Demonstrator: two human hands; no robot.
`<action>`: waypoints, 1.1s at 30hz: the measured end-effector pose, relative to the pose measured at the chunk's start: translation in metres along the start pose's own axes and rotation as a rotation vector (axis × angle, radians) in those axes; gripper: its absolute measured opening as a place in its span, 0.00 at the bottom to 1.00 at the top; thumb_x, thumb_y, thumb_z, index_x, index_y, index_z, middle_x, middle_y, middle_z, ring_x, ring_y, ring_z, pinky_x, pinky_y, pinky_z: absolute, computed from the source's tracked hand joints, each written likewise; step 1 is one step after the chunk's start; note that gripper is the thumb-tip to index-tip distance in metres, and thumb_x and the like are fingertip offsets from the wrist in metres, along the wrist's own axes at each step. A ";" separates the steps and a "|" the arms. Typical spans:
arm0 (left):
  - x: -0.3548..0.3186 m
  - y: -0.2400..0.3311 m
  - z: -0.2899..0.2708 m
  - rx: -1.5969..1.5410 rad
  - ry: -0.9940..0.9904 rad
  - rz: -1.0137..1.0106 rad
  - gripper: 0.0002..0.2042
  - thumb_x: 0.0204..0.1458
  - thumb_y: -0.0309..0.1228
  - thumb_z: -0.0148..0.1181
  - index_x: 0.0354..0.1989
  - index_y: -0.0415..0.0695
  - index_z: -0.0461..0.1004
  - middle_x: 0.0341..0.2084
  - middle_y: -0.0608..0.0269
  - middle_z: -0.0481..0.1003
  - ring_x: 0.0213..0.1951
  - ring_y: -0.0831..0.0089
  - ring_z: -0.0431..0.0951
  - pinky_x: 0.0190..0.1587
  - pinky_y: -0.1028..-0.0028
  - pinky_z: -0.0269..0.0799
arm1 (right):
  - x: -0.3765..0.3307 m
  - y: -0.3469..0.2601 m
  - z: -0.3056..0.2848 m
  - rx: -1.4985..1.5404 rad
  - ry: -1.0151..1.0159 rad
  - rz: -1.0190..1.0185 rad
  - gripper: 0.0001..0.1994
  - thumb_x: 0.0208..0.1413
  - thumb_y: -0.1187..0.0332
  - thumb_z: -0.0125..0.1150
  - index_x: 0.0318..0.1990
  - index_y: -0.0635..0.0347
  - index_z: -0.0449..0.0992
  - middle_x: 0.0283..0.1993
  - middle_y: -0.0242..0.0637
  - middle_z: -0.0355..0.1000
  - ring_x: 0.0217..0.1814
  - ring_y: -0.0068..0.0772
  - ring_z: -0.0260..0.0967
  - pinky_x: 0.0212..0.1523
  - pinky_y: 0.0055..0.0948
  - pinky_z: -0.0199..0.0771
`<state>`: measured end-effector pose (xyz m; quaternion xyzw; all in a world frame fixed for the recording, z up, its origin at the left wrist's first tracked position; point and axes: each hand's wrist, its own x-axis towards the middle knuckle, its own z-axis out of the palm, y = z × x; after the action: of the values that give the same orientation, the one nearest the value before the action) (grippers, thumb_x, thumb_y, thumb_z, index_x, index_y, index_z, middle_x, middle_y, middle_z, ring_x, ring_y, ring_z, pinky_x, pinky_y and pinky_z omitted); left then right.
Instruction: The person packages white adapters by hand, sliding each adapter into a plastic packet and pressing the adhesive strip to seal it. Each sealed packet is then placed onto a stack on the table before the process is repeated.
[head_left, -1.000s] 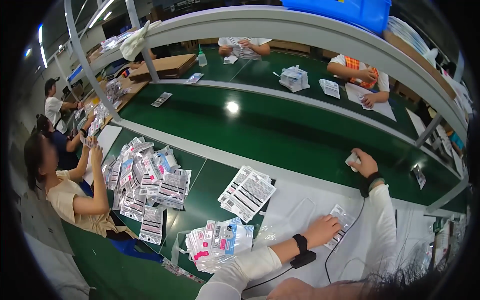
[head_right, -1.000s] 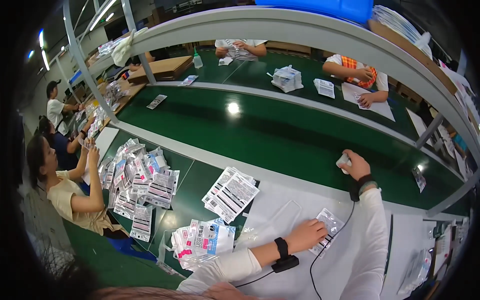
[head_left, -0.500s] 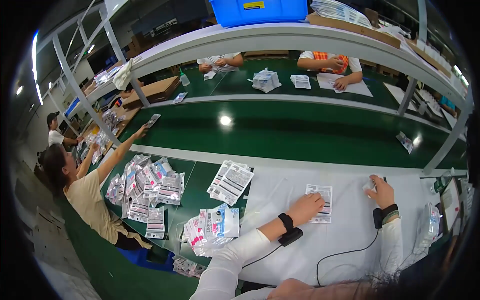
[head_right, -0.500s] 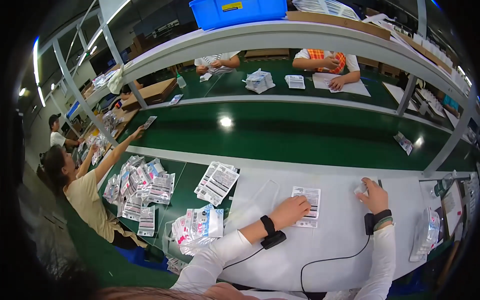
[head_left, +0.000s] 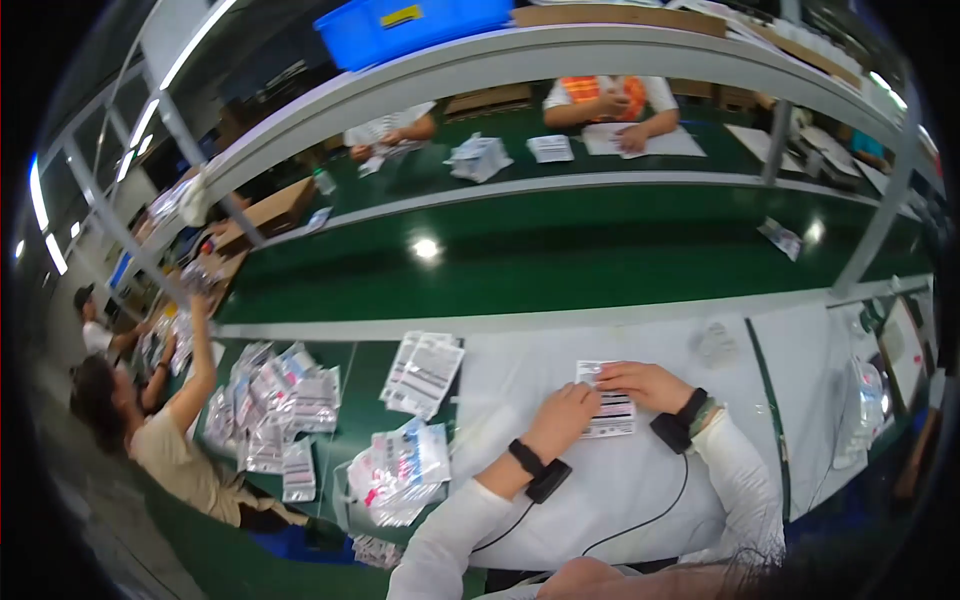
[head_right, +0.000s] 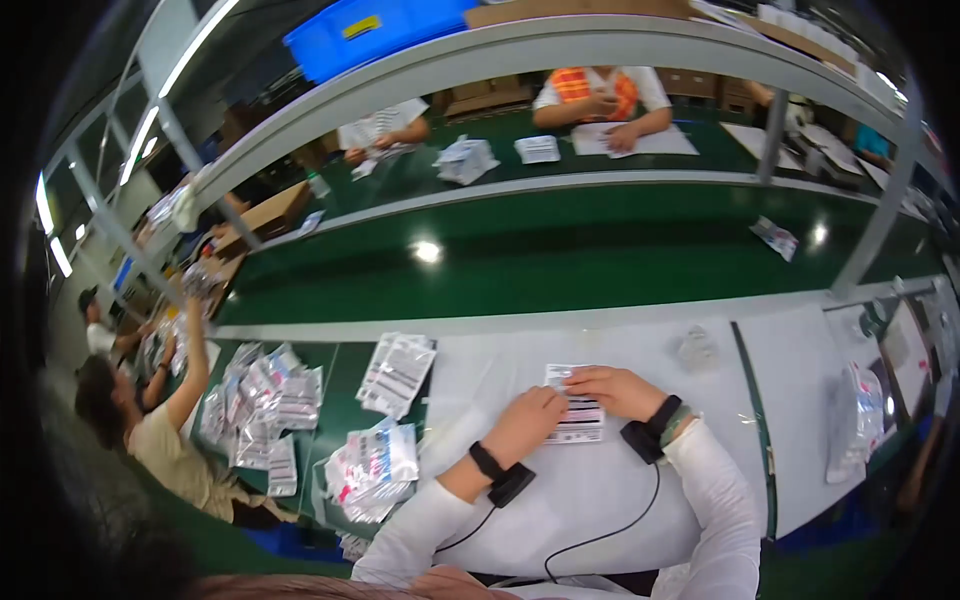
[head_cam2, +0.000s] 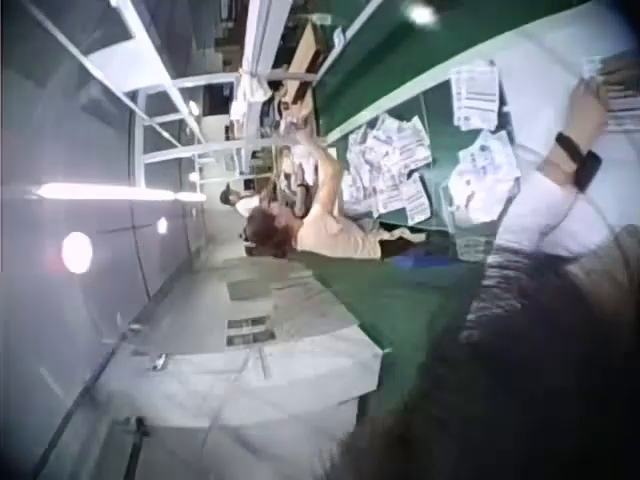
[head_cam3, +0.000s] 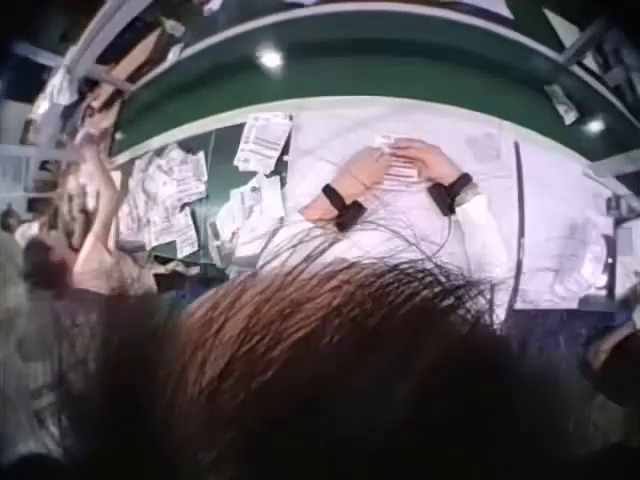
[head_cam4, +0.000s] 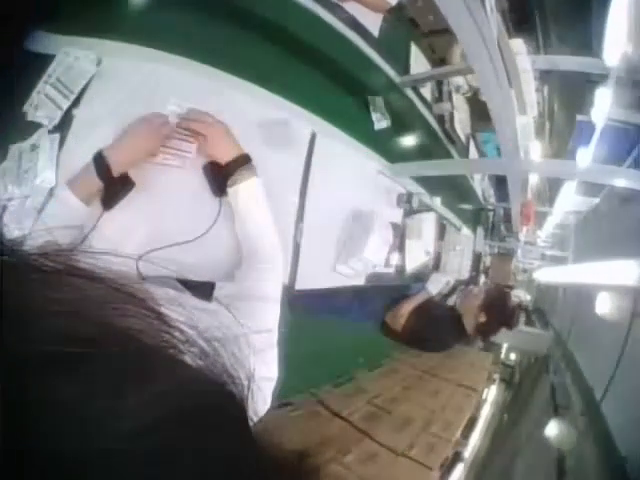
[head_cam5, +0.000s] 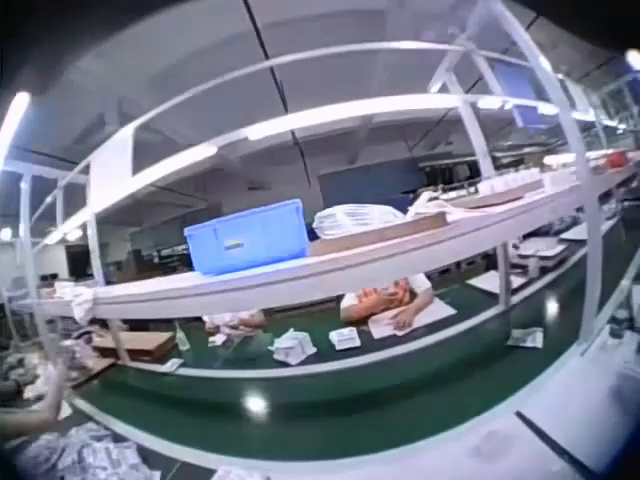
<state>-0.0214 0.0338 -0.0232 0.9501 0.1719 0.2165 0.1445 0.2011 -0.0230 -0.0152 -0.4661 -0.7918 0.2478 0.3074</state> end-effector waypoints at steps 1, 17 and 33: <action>-0.007 0.000 -0.004 0.043 0.019 -0.028 0.05 0.48 0.30 0.57 0.32 0.44 0.70 0.31 0.60 0.71 0.36 0.59 0.73 0.39 0.65 0.71 | 0.001 -0.006 0.000 -0.006 0.008 0.028 0.18 0.53 0.78 0.54 0.53 0.55 0.74 0.57 0.36 0.71 0.62 0.41 0.64 0.61 0.35 0.65; 0.011 -0.016 -0.021 0.207 -0.219 0.416 0.04 0.44 0.28 0.56 0.28 0.46 0.70 0.28 0.66 0.69 0.35 0.69 0.73 0.31 0.71 0.72 | 0.010 -0.005 0.004 -0.159 -0.115 -0.136 0.22 0.50 0.73 0.58 0.56 0.54 0.71 0.66 0.31 0.61 0.69 0.43 0.54 0.67 0.37 0.58; 0.015 -0.005 -0.046 0.348 -0.374 0.623 0.04 0.42 0.31 0.56 0.24 0.50 0.67 0.23 0.70 0.62 0.27 0.76 0.66 0.25 0.78 0.60 | 0.002 -0.010 0.008 -0.241 -0.019 -0.074 0.20 0.50 0.69 0.57 0.53 0.47 0.75 0.63 0.22 0.65 0.66 0.26 0.60 0.62 0.25 0.65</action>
<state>-0.0311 0.0538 0.0203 0.9900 -0.1195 0.0411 -0.0622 0.1888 -0.0262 -0.0135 -0.4676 -0.8354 0.1437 0.2505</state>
